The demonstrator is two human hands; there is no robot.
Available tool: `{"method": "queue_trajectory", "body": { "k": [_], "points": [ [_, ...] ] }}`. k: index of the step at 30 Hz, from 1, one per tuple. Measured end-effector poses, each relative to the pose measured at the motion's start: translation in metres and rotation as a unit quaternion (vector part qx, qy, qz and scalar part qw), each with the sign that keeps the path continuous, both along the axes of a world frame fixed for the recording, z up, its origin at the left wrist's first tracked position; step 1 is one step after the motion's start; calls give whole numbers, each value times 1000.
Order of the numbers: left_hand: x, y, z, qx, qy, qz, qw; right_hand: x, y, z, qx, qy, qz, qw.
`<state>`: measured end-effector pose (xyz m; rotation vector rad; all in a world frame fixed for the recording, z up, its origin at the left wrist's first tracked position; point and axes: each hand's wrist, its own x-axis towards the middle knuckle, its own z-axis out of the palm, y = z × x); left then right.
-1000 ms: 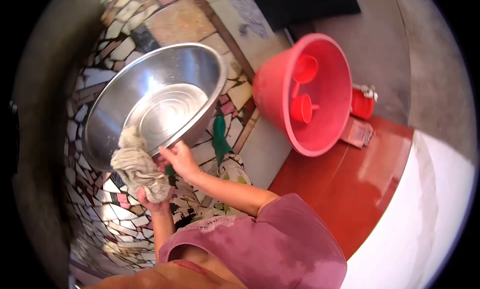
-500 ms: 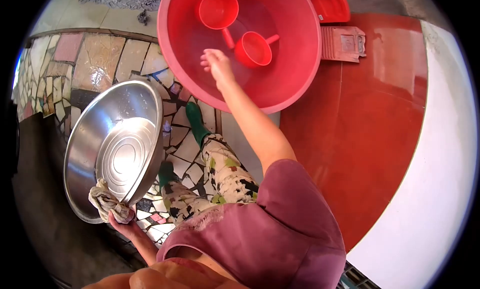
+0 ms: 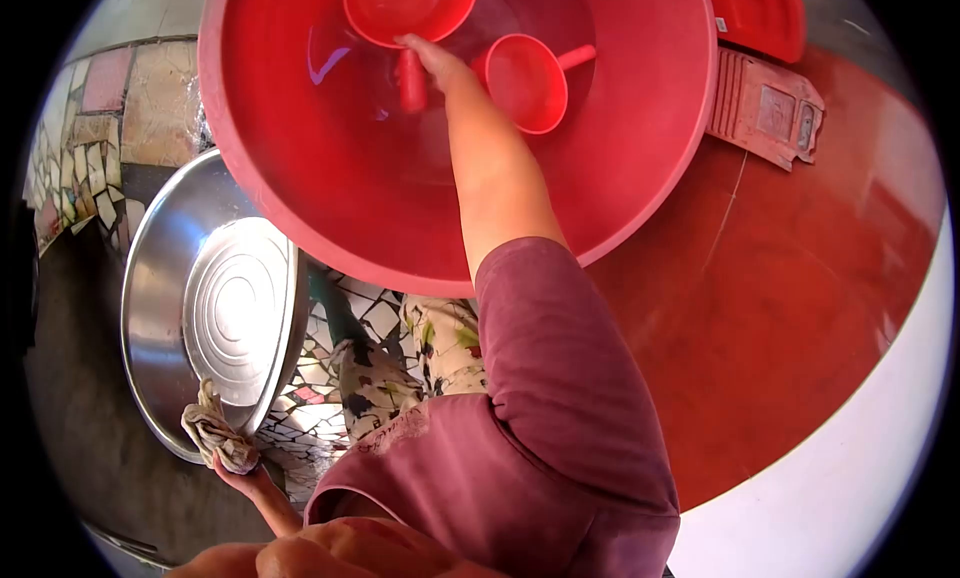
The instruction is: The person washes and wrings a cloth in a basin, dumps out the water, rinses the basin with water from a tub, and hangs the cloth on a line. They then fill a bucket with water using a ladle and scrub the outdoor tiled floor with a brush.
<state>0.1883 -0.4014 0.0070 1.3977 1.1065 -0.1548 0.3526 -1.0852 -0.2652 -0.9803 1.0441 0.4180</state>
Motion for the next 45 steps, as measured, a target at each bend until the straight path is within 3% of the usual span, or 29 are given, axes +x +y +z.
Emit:
{"method": "queue_trajectory", "body": {
  "k": [1, 2, 3, 7, 9, 11, 16, 17, 18, 19, 20, 21, 24, 28, 33, 37, 41, 43, 45],
  "points": [
    [0, 0, 0, -6, 5, -5, 1000, -5, 8, 0, 85, -36, 7, 996],
    [-1, 1, 0, -3, 13, 4, 1000, -15, 23, 6, 86, -98, -31, 991],
    [-2, 1, -3, -6, 16, 6, 1000, -23, 29, 0, 71, -65, -97, 991],
    [3, -13, 1, -2, 11, 30, 999, -48, -1, -9, -247, -78, -88, 962],
    [4, -19, 3, 10, 7, 36, 999, -51, -9, -32, -515, -54, -100, 849],
    [1, -17, 2, -27, 21, 72, 997, -37, 10, 36, -592, 164, -1, 789],
    [-4, -23, -3, -51, 18, 123, 991, -37, 69, 15, -574, 234, 225, 752],
    [-3, -28, -4, -40, 24, 143, 989, -37, 82, 15, -561, 220, 222, 767],
    [-5, -25, -5, -48, 27, 143, 988, -40, 88, 0, -538, 193, 150, 807],
    [-8, -19, -9, -59, 30, 143, 987, -55, 78, -52, -510, -127, 9, 851],
    [-14, -8, -18, -56, 26, 159, 985, -49, 96, -37, -219, 2, -115, 969],
    [-17, -5, -22, -56, 22, 166, 984, -55, 86, -31, -67, 83, -99, 989],
    [-23, -2, -27, -62, 18, 161, 985, -58, 104, 65, 18, 81, -101, 991],
    [-36, 5, -39, -67, 20, 142, 987, -73, 100, 168, 2, 44, -108, 993],
    [-18, 1, -23, -66, 13, 60, 996, -47, 128, 296, -149, 53, -73, 985],
    [-6, 6, -15, -87, -20, 3, 996, -8, 184, 354, -239, 3, 36, 970],
    [-8, 8, -14, -85, -45, 5, 995, 24, 266, 345, -292, -41, 187, 937],
    [-11, 13, -14, -87, -37, 25, 995, 44, 317, 311, -213, -51, 263, 940],
    [-11, 14, -12, -44, -13, -58, 997, 61, 375, 273, -168, -49, 339, 925]
  ]
}}
